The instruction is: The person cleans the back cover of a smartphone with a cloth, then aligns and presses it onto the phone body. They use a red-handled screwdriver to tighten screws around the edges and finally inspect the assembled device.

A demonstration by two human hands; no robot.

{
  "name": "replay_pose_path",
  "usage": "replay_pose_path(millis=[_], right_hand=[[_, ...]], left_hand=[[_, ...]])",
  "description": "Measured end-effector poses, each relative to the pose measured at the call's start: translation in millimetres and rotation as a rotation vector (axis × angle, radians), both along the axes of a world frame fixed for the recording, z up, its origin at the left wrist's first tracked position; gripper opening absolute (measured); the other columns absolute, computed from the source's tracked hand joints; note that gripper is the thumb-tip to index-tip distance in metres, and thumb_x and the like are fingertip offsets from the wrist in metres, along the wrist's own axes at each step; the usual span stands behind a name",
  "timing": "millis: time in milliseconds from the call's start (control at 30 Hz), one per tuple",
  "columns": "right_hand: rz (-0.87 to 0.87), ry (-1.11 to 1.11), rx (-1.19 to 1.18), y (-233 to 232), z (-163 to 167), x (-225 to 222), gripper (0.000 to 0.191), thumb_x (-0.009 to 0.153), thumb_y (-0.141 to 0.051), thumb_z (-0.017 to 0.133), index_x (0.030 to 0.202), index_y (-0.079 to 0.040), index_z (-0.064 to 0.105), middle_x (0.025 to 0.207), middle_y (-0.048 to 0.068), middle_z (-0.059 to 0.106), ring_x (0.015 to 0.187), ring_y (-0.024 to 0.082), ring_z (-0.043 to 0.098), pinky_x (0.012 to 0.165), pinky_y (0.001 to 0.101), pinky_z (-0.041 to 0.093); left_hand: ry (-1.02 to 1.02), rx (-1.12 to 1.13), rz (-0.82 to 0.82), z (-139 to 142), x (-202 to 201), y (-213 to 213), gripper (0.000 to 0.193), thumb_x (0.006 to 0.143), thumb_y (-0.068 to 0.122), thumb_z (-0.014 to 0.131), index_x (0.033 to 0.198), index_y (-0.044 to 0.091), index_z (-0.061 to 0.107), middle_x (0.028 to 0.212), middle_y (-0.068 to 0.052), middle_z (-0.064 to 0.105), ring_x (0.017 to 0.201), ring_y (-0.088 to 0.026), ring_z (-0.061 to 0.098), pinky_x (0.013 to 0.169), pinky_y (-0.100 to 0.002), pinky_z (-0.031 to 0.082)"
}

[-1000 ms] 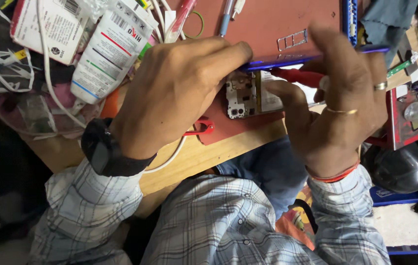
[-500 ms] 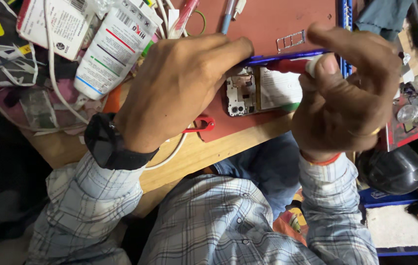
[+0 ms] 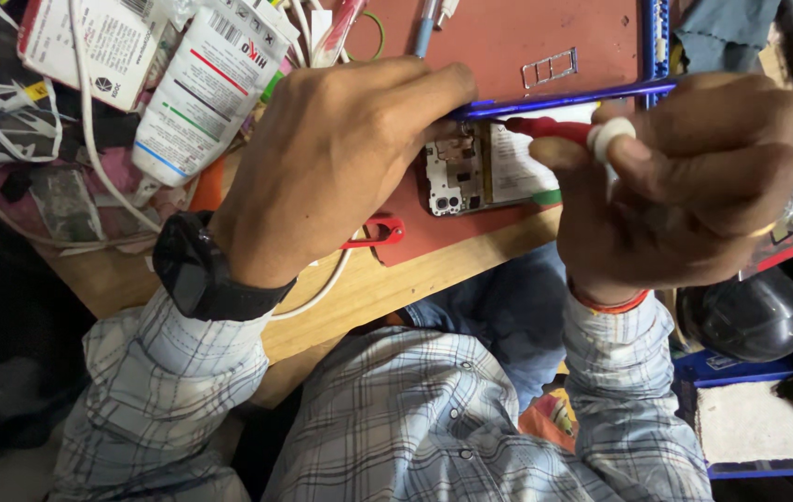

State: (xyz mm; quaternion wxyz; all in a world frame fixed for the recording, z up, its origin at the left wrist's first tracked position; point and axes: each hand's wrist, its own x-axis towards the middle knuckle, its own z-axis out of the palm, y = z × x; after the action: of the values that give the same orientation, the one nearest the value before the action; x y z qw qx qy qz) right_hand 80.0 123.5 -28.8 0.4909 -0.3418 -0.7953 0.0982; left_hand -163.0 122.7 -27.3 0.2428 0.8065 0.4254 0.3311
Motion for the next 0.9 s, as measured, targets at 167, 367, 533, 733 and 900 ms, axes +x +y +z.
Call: replay_pose_path(millis=[167,367,533,733,900], right_hand=[[0.046,-0.016,0.091,7,-4,4,0.034,0.089,0.008,0.084,0.104,-0.002,0.055,0.099,0.012,0.049,0.083,0.024,0.061,0.064,0.0359,0.05],[0.072,0.05,-0.051,1,-11,6,0.035,0.097,0.006,0.076,0.115,-0.005,0.049,0.108,0.018,0.065,0.09,0.028,0.068,0.07,0.0318,0.059],[0.0,0.03,-0.002,-1,-12,11,0.045,0.088,0.003,0.086,0.115,0.0,0.05,0.099,0.015,0.053,0.08,0.022,0.061,0.066,0.0321,0.059],[-0.016,0.036,-0.045,-2,-11,7,0.028,0.102,0.005,0.069,0.119,-0.003,0.048,0.108,0.019,0.058,0.091,0.024,0.068,0.071,0.0336,0.064],[0.077,0.0,-0.024,3,-6,8,0.032,0.097,-0.001,0.079,0.113,-0.007,0.052,0.104,0.018,0.054,0.09,0.024,0.065,0.067,0.031,0.049]], left_hand=[[0.01,-0.007,0.009,1,2,2,0.017,0.098,-0.003,0.064,0.114,0.005,0.065,0.095,-0.014,0.065,0.085,-0.038,0.067,0.07,-0.047,0.052],[-0.035,0.012,0.003,3,3,2,0.022,0.096,-0.003,0.065,0.117,0.003,0.065,0.093,-0.016,0.066,0.08,-0.039,0.067,0.065,-0.047,0.052],[0.011,-0.009,0.007,-1,2,1,0.017,0.101,0.001,0.067,0.118,0.005,0.066,0.096,-0.014,0.066,0.086,-0.038,0.068,0.069,-0.047,0.052],[0.004,-0.014,0.006,-2,3,1,0.018,0.101,0.0,0.066,0.119,0.005,0.066,0.098,-0.014,0.067,0.086,-0.038,0.068,0.069,-0.047,0.053],[0.003,-0.026,-0.006,-1,3,2,0.019,0.101,0.0,0.066,0.119,0.005,0.067,0.098,-0.014,0.068,0.085,-0.037,0.068,0.069,-0.046,0.053]])
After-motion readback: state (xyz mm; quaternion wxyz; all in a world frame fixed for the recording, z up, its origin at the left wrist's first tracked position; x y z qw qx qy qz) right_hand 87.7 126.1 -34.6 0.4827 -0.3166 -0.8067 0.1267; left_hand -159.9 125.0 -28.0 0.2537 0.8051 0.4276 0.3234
